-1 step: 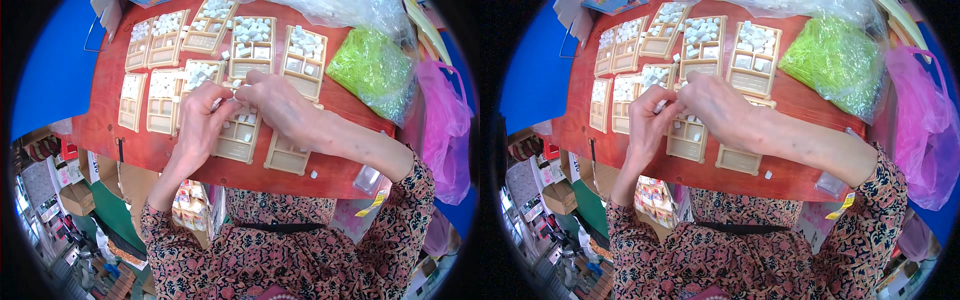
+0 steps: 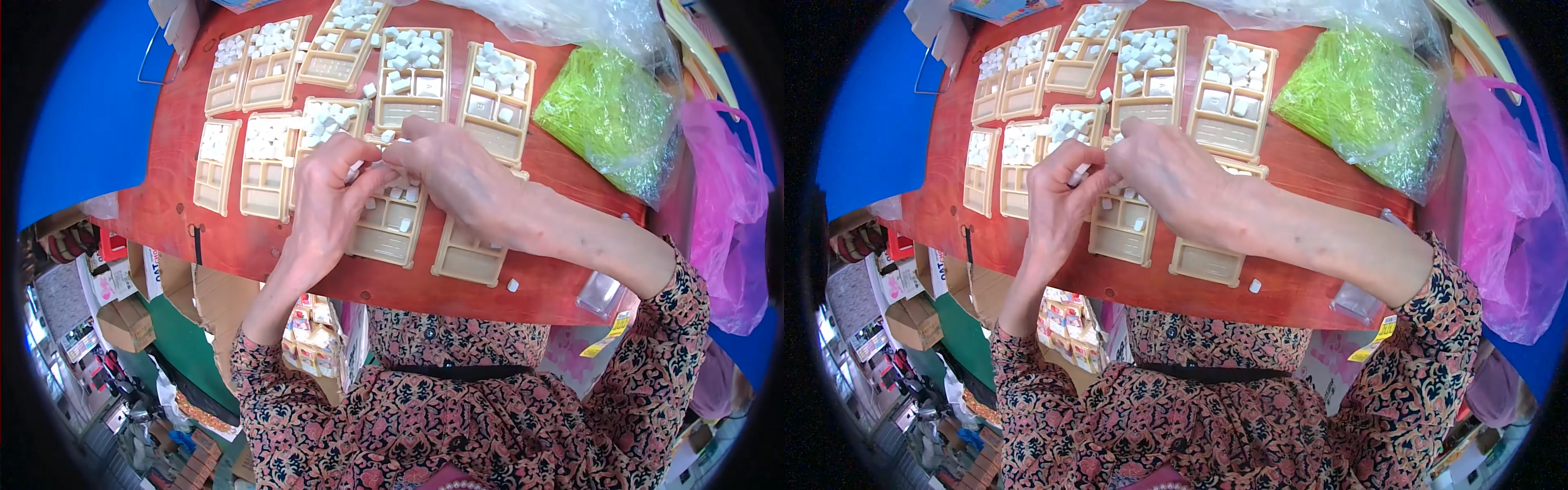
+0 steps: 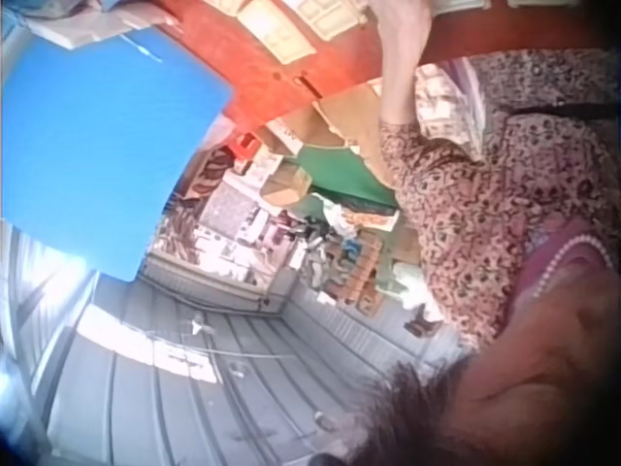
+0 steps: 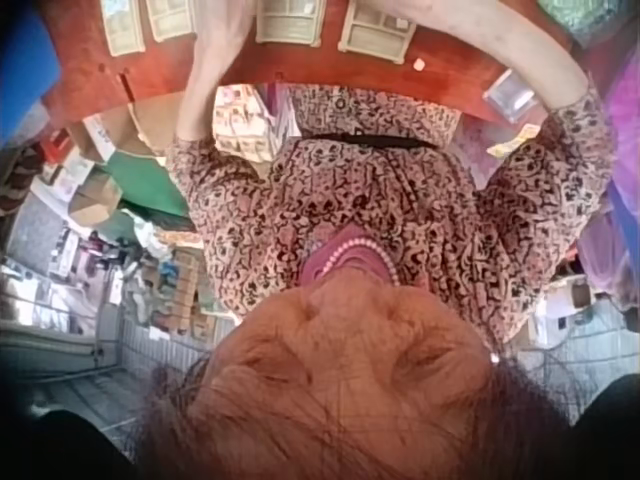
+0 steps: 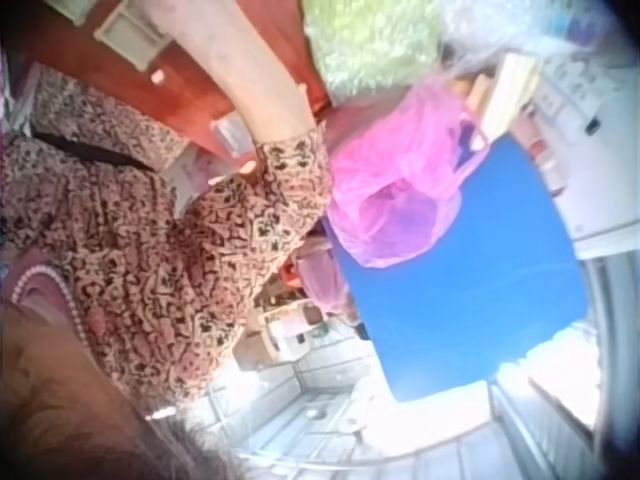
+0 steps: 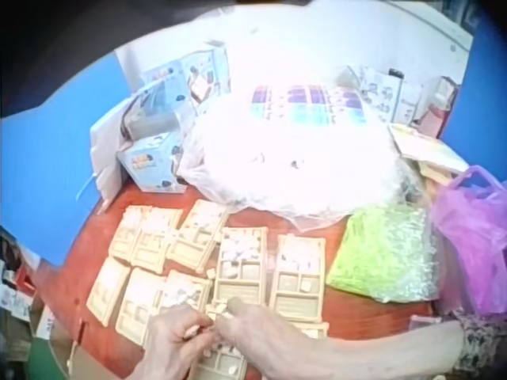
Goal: The person is assembling plastic trays and filling them with small white components from a large plastic bag at a workbench.
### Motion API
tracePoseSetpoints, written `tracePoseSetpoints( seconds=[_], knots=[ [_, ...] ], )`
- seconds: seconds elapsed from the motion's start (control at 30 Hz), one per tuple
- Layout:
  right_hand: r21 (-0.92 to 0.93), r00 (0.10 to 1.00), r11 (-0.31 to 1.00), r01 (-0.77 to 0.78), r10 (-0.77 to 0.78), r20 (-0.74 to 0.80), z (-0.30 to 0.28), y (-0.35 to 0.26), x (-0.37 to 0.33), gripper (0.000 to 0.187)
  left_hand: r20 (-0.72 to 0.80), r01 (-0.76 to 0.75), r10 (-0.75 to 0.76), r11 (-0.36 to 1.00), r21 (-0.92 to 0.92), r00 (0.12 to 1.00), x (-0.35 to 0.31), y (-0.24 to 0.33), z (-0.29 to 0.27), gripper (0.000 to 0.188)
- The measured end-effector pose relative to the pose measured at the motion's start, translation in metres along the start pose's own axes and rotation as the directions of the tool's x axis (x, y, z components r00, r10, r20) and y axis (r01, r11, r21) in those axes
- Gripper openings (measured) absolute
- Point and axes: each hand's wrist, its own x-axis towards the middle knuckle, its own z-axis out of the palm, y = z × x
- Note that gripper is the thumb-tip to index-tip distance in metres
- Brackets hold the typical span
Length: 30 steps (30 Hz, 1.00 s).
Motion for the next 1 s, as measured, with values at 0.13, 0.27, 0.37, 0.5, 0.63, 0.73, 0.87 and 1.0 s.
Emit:
tracePoseSetpoints(
  seconds=[0.13,0.27,0.37,0.5,0.63,0.73,0.87,1.0],
  knots=[
    [0.022,1.000,1.000,0.016,-0.016,-0.004,-0.003,-0.007,0.000,0.027,0.002,0.095,-0.099,0.946,-0.309,0.995,-0.001,-0.004,0.007,0.015],
    [-0.030,1.000,0.999,0.010,-0.010,-0.007,0.007,-0.007,0.002,0.019,-0.041,0.119,-0.135,0.958,-0.261,0.990,-0.005,-0.010,0.005,0.015],
    [-0.101,0.995,0.991,0.092,-0.087,0.045,0.019,0.003,0.001,0.015,-0.026,-0.139,0.140,0.989,0.055,0.990,-0.004,-0.012,0.008,0.012],
    [-0.217,0.990,0.967,0.137,-0.140,0.002,0.017,0.002,0.004,0.011,-0.084,-0.205,0.223,0.962,0.182,0.971,-0.005,-0.007,0.013,0.010],
    [-0.090,0.998,0.996,0.005,0.001,0.065,-0.002,-0.002,0.014,0.008,-0.091,-0.037,0.023,0.986,-0.161,0.996,-0.009,-0.011,-0.001,0.009],
    [0.149,0.998,0.988,-0.047,0.052,-0.031,-0.014,0.002,0.020,0.008,-0.071,0.240,-0.333,0.798,-0.552,0.940,-0.007,-0.017,-0.020,0.008],
    [0.077,0.996,0.997,-0.011,0.018,-0.083,-0.011,0.003,0.053,0.010,-0.304,0.118,-0.199,0.957,-0.264,0.932,0.003,-0.032,-0.036,0.011],
    [-0.026,0.990,0.995,0.093,-0.095,-0.102,0.014,0.006,0.089,0.017,-0.351,0.035,-0.031,0.999,0.006,0.936,0.014,-0.042,-0.033,0.011]
  ],
)
